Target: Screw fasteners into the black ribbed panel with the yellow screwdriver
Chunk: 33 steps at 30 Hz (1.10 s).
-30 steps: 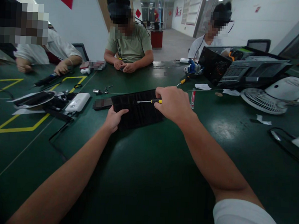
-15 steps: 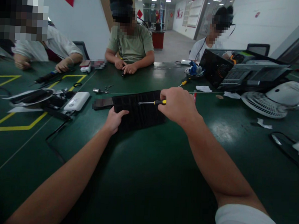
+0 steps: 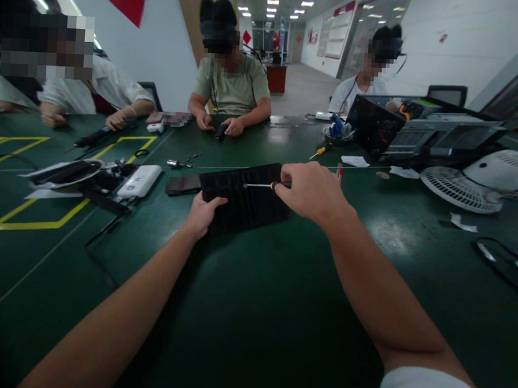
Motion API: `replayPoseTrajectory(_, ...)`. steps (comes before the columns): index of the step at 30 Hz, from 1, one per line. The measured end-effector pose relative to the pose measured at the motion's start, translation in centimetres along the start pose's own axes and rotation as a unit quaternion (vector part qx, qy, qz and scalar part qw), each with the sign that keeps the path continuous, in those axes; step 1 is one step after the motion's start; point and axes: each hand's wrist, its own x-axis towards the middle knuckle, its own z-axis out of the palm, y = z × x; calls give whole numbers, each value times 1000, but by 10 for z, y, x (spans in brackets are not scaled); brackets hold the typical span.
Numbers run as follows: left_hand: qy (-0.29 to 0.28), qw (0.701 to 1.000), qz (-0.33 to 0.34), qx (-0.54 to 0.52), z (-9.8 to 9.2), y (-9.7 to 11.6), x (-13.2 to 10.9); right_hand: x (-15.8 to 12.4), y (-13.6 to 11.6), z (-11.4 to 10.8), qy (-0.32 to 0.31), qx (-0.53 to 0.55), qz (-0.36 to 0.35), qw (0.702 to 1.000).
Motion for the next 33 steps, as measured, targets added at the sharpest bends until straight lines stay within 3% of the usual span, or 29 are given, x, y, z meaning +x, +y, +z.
replayPoseTrajectory(10, 2, 1000, 8, 5, 0, 1, -2, 2, 3, 3, -31, 8, -8, 999)
replayPoseTrajectory(33, 0, 1000, 4, -1, 0, 1, 0, 2, 7, -2, -4, 16, -7, 1000)
